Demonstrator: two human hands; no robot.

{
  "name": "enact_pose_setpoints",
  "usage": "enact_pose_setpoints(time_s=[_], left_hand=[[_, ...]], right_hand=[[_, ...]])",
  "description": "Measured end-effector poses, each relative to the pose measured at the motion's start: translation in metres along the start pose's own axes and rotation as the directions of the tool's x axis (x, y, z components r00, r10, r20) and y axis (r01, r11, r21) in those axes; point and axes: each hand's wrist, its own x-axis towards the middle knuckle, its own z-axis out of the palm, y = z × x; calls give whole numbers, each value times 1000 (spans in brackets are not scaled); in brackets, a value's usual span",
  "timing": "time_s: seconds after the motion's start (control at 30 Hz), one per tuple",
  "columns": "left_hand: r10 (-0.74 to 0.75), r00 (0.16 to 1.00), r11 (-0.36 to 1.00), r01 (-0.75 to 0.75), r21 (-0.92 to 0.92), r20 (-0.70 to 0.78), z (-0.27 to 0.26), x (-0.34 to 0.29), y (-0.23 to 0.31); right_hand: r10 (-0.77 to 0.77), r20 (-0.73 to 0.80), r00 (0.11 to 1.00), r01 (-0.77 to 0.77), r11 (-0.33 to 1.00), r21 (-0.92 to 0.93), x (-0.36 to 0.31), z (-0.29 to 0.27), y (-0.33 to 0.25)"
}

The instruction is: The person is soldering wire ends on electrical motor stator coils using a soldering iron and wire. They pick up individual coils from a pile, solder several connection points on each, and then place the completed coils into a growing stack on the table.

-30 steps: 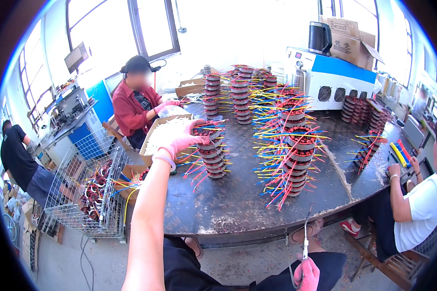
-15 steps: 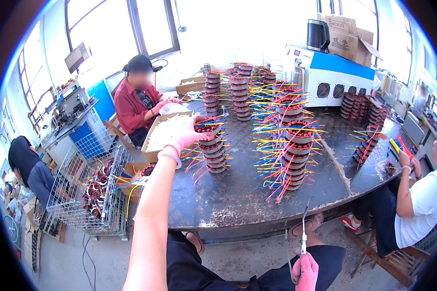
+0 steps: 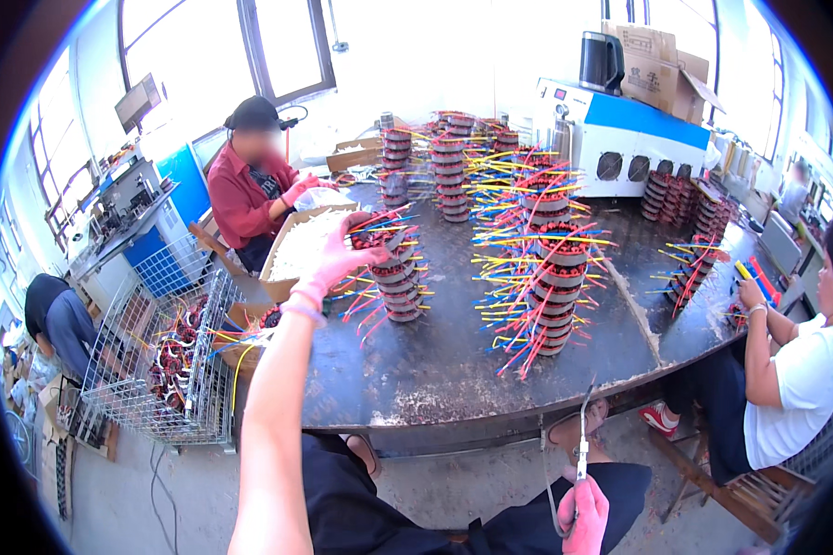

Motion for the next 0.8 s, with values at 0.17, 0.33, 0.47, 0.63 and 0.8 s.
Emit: enact_pose_setpoints(time_s=[0.17, 0.33, 0.47, 0.63, 0.8], left_hand=[[168, 970, 974, -191, 120, 177, 6, -94, 18], [3, 933, 961, -102, 259, 360, 43, -174, -29], [3, 938, 958, -102, 269, 346, 57, -186, -49], [443, 879, 780, -474, 407, 176, 18, -116, -36], [288, 952, 698, -283, 658, 105, 20, -20, -14]], right_hand=[[75, -43, 996, -75, 997, 3, 1, -18, -1], [89, -24, 996, -90, 996, -15, 1, -12, -1], [79, -26, 996, -80, 996, -25, -2, -8, 1], [41, -74, 996, -45, 998, -51, -8, 0, -6], [5, -55, 998, -11, 995, -95, -3, -2, -1]])
